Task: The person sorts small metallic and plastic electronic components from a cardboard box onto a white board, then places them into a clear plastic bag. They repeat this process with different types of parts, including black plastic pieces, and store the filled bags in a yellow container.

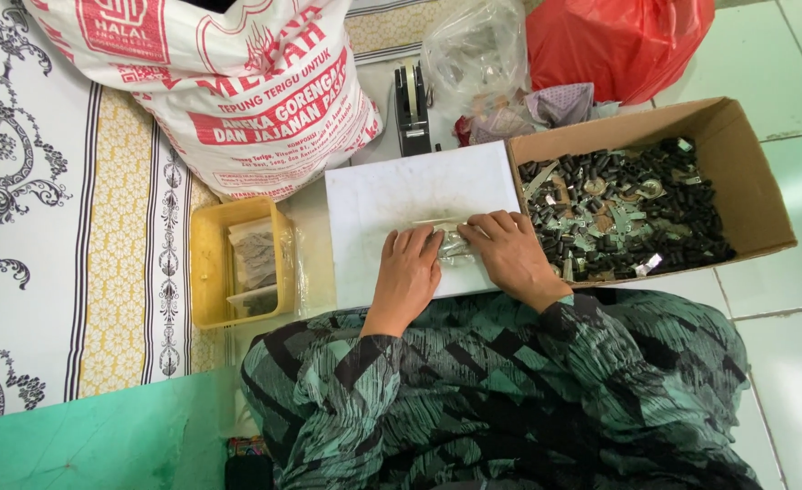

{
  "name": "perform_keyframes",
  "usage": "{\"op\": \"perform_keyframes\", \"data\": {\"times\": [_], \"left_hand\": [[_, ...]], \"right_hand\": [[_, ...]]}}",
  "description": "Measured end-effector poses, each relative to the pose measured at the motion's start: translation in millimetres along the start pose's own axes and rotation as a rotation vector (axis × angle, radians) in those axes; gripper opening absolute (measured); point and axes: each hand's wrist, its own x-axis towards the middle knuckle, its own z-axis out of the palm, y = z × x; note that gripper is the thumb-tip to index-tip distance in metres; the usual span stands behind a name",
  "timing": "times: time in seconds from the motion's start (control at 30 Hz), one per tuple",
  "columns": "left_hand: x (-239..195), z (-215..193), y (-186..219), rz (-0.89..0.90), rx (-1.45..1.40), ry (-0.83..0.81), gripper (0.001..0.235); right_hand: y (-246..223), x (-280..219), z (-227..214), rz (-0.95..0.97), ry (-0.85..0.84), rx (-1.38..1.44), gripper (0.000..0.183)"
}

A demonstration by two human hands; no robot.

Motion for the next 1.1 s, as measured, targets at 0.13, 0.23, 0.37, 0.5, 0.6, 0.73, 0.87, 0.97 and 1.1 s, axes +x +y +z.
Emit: {"op": "perform_keyframes", "data": {"times": [0.13,0.23,0.37,0.5,0.6,0.73,0.87,0.97,1.1], "left_hand": [[-1.2,5.1,-0.8,-0.003,0.012,0.014,0.046],[2.3,7.0,1.7,0.019,0.060,0.056,0.046],[6.0,4.7,4.2,0.007,0.043,0.041,0.043],[10.2,-8.9,9.4,-0.022,0.021,-0.009,0.040],[15.8,-17.3,11.8,-0.044,-0.014,-0.038,0.038],[22.4,-28.3,12.6,-0.056,-0.096,-0.027,0.037],[24.8,-22.0,12.3,-0.059,-0.130,0.004,0.037],[25.6,-16.9,12.1,-0.098,-0.089,-0.028,0.051],[25.1,-13.0,12.0,-0.116,-0.075,-0.128,0.054]], "right_hand": [[-1.5,-6.8,5.1,0.023,-0.027,-0.030,0.039],[-8.3,-3.5,-8.0,0.049,-0.054,-0.045,0.036],[-2.6,-3.8,-9.3,0.042,-0.092,0.004,0.040],[11.6,4.8,-7.8,0.139,-0.095,0.121,0.030],[26.8,38.6,-19.9,0.339,-0.084,0.439,0.025],[53.9,91.0,-13.3,0.534,-0.008,0.600,0.020],[77.2,141.5,32.6,0.572,-0.050,0.501,0.019],[75.9,183.2,48.4,0.637,-0.170,0.538,0.022],[75.3,217.6,82.6,0.725,-0.285,0.436,0.032]]}}
